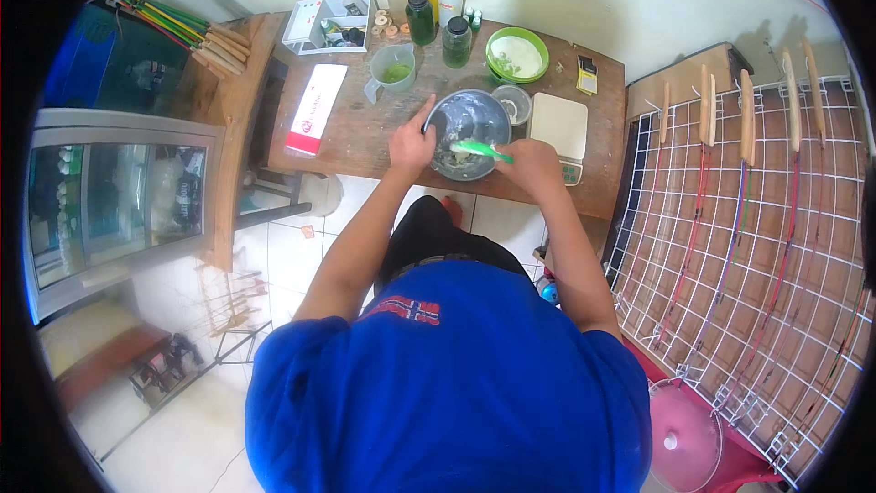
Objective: Mixing ingredients in a bowl using a spatula at a workstation.
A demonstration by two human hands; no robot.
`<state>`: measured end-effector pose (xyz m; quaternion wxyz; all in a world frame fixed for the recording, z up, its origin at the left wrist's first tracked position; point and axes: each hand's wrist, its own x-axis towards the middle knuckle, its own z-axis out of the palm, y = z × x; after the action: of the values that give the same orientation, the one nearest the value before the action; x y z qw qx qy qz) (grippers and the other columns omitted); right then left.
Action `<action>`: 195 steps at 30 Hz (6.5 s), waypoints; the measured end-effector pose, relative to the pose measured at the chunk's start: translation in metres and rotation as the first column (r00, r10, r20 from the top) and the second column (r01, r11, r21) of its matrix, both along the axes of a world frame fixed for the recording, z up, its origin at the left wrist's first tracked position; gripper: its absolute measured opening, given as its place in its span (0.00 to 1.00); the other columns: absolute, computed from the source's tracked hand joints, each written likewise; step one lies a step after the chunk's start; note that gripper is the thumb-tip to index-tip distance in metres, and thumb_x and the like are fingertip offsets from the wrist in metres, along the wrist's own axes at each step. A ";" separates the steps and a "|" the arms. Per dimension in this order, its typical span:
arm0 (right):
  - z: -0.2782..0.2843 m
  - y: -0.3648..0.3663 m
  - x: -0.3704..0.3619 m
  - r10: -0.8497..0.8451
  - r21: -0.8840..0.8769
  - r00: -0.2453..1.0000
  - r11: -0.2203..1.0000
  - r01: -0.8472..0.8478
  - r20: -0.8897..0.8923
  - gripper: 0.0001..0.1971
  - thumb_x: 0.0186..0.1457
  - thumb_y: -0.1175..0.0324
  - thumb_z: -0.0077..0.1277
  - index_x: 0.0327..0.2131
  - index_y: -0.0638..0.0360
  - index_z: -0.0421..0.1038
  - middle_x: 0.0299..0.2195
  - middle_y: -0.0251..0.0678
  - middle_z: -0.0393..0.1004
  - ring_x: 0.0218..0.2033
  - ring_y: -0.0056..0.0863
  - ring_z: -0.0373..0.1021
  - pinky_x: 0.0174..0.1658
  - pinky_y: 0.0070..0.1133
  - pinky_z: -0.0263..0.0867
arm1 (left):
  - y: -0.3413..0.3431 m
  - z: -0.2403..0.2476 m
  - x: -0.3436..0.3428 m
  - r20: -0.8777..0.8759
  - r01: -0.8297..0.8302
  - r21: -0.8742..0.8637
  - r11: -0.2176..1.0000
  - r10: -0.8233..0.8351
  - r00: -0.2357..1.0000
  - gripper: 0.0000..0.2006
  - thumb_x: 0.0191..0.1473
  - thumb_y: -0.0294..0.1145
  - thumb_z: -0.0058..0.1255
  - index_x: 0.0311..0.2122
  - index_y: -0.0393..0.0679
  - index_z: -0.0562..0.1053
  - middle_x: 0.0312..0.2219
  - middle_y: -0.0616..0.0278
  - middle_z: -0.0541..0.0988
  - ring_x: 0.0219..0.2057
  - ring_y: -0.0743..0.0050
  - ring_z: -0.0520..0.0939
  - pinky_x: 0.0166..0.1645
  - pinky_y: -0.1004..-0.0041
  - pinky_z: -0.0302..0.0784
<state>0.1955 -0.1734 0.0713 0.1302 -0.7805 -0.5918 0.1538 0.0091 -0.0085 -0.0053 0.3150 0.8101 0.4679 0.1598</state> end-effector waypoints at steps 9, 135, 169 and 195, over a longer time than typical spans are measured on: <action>-0.054 0.025 -0.017 0.229 -0.146 0.969 0.966 -0.214 0.096 0.07 0.42 0.64 0.58 0.26 0.55 0.80 0.26 0.45 0.78 0.31 0.42 0.77 0.37 0.36 0.72 | -0.008 -0.004 -0.003 0.045 0.122 0.120 0.985 -0.128 0.991 0.32 0.52 0.34 0.48 0.63 0.73 0.62 0.33 0.46 0.81 0.34 0.43 0.81 0.43 0.51 0.76; -0.020 0.024 -0.002 -0.108 -0.189 0.993 0.975 0.115 0.048 0.08 0.43 0.67 0.59 0.27 0.60 0.80 0.28 0.47 0.79 0.32 0.42 0.78 0.35 0.36 0.73 | -0.018 0.018 0.017 -0.053 0.208 0.097 0.973 -0.204 0.978 0.30 0.52 0.35 0.46 0.62 0.73 0.64 0.28 0.47 0.80 0.29 0.44 0.81 0.39 0.52 0.77; -0.044 0.019 -0.012 0.009 -0.193 1.000 0.981 -0.014 -0.027 0.10 0.38 0.64 0.64 0.27 0.56 0.80 0.28 0.45 0.79 0.31 0.44 0.77 0.37 0.36 0.72 | -0.015 0.012 0.017 -0.043 0.225 0.145 0.964 -0.221 0.974 0.31 0.50 0.34 0.47 0.61 0.71 0.65 0.28 0.46 0.80 0.28 0.43 0.81 0.38 0.51 0.77; -0.063 -0.029 -0.009 0.029 0.369 0.957 0.919 -0.139 0.287 0.17 0.44 0.64 0.60 0.41 0.49 0.78 0.18 0.30 0.68 0.23 0.28 0.68 0.26 0.30 0.65 | 0.032 -0.041 -0.003 0.166 -0.169 -0.429 0.887 0.261 0.951 0.24 0.51 0.30 0.47 0.56 0.55 0.73 0.47 0.48 0.78 0.49 0.53 0.80 0.53 0.65 0.73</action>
<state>0.1862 -0.2026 0.0088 0.1905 -0.7270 -0.6560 -0.0704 0.0058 0.0235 -0.0462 0.5074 0.6461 0.5408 0.1805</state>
